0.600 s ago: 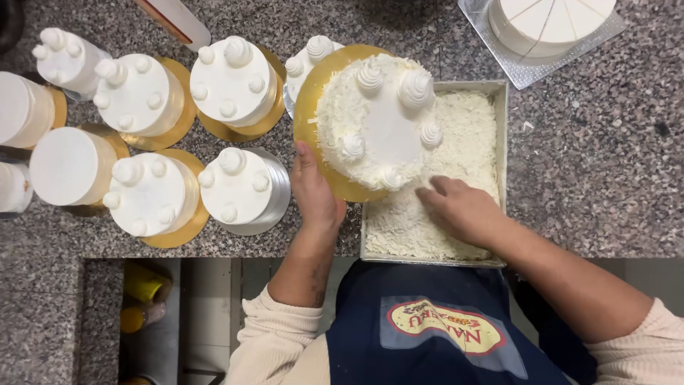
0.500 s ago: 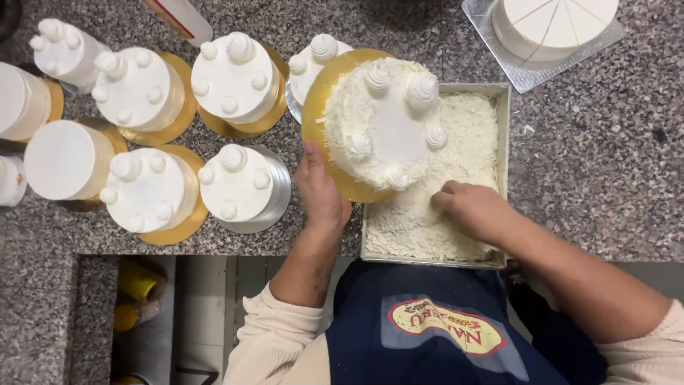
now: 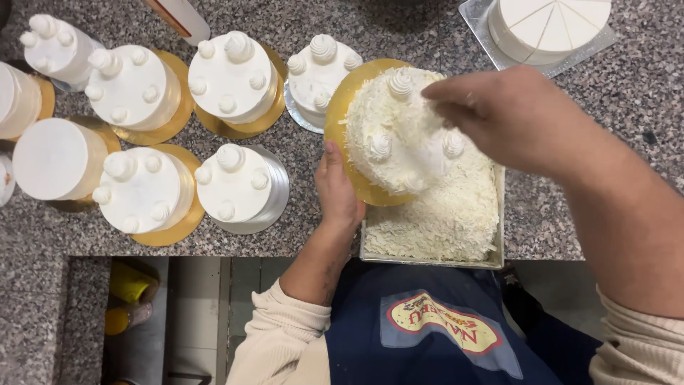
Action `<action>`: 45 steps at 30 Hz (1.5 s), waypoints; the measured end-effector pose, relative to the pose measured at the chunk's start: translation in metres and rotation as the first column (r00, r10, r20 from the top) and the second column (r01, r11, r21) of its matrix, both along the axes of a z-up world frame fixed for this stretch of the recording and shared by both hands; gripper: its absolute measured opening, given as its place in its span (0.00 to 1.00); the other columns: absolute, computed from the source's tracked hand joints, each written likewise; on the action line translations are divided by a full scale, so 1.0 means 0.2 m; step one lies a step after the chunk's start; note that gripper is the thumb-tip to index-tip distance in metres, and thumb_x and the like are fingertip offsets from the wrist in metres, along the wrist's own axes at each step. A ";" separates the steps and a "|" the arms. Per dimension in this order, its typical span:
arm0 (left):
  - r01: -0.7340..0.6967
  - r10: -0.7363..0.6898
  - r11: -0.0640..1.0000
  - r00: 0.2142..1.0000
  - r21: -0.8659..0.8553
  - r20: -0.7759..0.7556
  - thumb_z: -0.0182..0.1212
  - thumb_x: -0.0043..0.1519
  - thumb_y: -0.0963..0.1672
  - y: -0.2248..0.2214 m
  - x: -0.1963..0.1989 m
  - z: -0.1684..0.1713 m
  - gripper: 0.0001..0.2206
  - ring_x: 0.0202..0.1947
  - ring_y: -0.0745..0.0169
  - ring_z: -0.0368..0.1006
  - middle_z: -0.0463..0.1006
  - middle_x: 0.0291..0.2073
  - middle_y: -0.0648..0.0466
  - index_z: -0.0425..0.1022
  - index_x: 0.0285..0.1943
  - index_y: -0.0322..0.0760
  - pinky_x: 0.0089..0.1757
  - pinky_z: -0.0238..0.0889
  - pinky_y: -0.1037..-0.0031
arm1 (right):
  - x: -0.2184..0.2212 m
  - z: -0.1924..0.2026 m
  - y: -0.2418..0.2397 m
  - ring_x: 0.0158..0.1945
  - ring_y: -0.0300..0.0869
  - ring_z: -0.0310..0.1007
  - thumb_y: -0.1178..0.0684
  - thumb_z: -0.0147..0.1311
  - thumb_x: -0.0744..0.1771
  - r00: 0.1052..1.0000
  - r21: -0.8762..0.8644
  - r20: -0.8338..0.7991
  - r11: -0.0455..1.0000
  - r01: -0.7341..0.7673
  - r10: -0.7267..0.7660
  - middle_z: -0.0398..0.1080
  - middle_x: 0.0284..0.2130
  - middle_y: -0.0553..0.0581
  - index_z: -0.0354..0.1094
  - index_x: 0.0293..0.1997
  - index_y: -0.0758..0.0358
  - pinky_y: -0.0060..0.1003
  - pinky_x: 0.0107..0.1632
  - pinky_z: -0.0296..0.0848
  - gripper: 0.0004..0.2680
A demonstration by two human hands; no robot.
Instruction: The person coats a cake with white shavings by hand, rotating it on its base while pressing the shavings onto the sides from a metal tray. They then place the finished cake on the counter and repeat the process with several more cakes.
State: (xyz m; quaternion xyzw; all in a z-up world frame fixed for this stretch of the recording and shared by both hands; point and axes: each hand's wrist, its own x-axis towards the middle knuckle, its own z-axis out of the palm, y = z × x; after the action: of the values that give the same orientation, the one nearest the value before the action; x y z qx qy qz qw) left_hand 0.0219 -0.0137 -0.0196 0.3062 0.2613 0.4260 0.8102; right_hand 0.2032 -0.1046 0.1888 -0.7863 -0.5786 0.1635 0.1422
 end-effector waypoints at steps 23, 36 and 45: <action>0.228 -0.240 0.971 0.912 0.078 0.332 0.44 0.71 0.59 0.28 0.02 0.17 0.36 0.71 0.47 0.64 0.65 0.72 0.45 0.53 0.80 0.32 0.68 0.59 0.55 | 0.20 -0.45 -0.37 0.67 0.57 0.66 0.67 0.50 0.66 0.981 0.610 0.153 0.792 0.003 -0.121 0.65 0.64 0.62 0.71 0.59 0.63 0.50 0.69 0.68 0.16; 0.200 -0.211 0.977 0.941 0.067 0.265 0.46 0.70 0.58 0.18 0.00 0.13 0.34 0.71 0.46 0.62 0.65 0.72 0.46 0.53 0.79 0.36 0.68 0.57 0.53 | 0.19 -0.51 -0.38 0.68 0.59 0.60 0.55 0.61 0.62 0.914 0.473 0.392 0.875 -0.106 -0.101 0.63 0.64 0.63 0.72 0.53 0.55 0.56 0.64 0.64 0.14; 0.162 -0.170 0.985 0.972 0.062 0.160 0.36 0.72 0.57 0.21 -0.10 0.13 0.31 0.74 0.45 0.60 0.61 0.75 0.45 0.52 0.80 0.37 0.70 0.57 0.51 | -0.01 -0.83 -0.62 0.60 0.49 0.70 0.43 0.61 0.65 0.982 0.352 -0.020 0.918 0.181 -0.185 0.72 0.57 0.55 0.74 0.48 0.51 0.55 0.61 0.64 0.11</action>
State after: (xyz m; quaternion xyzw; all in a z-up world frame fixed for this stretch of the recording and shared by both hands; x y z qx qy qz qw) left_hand 0.0027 0.0286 0.0069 0.3103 0.1567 0.3869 0.8541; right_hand 0.2008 -0.2292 0.0229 -0.7997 -0.5235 0.0379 0.2916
